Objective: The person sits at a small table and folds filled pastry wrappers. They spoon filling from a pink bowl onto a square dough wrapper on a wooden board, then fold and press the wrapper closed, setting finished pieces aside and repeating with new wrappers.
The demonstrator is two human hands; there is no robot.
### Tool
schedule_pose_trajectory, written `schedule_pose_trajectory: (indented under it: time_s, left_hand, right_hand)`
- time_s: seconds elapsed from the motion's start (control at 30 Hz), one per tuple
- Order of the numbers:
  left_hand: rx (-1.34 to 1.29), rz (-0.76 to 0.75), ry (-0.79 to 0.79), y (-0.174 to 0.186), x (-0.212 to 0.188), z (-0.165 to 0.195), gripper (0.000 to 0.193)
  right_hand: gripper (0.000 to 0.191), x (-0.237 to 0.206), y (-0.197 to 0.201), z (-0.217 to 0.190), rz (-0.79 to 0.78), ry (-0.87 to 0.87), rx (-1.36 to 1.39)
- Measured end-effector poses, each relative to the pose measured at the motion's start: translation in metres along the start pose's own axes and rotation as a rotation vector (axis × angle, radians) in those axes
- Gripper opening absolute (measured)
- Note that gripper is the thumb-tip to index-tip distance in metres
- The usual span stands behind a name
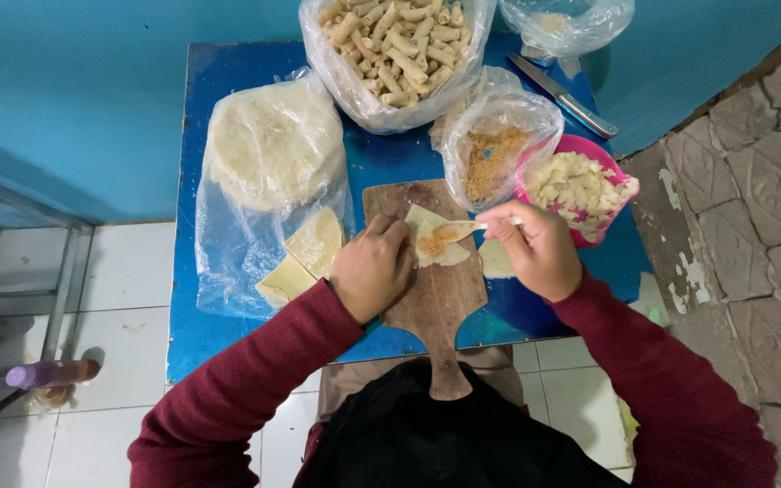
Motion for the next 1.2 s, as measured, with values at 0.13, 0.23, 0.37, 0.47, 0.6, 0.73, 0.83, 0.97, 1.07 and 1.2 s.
schedule_pose_trajectory:
  time_s: [0.13,0.23,0.37,0.47,0.6,0.73,0.83,0.97,1.07,1.2]
  left_hand:
    - [-0.040,0.106,-0.084,0.009,0.000,0.009,0.012]
    - [-0.081,0.100,-0.102,0.009,0.000,0.012,0.011]
    - [-0.116,0.095,-0.126,0.007,0.002,0.017,0.015]
    - [-0.171,0.037,-0.077,0.000,0.004,0.015,0.018]
    - [-0.230,0.079,-0.088,0.002,0.001,0.016,0.017]
    - [-0.202,0.081,-0.145,0.000,0.002,0.020,0.020]
    - [-0.164,0.085,-0.148,-0.001,0.003,0.020,0.018]
    - [-0.087,0.088,-0.176,-0.001,0.003,0.022,0.014]
    - [-0.068,0.089,-0.177,-0.001,0.002,0.022,0.014]
    - [-0.062,0.098,-0.179,0.000,0.002,0.022,0.017]
  right_hand:
    - [0.017,0.006,0.024,0.024,0.167,-0.179,0.193]
    - [0.015,0.017,0.043,0.006,0.285,-0.002,0.129]
    - [0.027,0.033,0.042,-0.042,0.257,0.317,-0.390]
    - [0.038,0.033,0.020,-0.056,0.230,0.369,-0.637]
    - [0.013,0.009,-0.015,-0.033,0.054,0.097,-0.587]
    - [0.012,-0.004,-0.041,-0.020,-0.041,0.102,-0.535]
    - [0.008,-0.004,-0.044,-0.012,-0.031,0.067,-0.512]
    - [0.010,-0.003,-0.046,-0.011,-0.017,0.068,-0.401]
    - [0.012,-0.003,-0.044,-0.007,0.023,0.004,-0.193]
    - [0.011,-0.005,-0.046,0.002,0.004,-0.108,0.037]
Point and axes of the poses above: each hand's wrist, its own x-axis towards the middle knuckle, its own y-axis out of the back of the hand, z = x × y, the point moved 8 cm from there along x, towards the middle knuckle, and after that the axes turned 13 degrees about x, right-handed, at the moved point
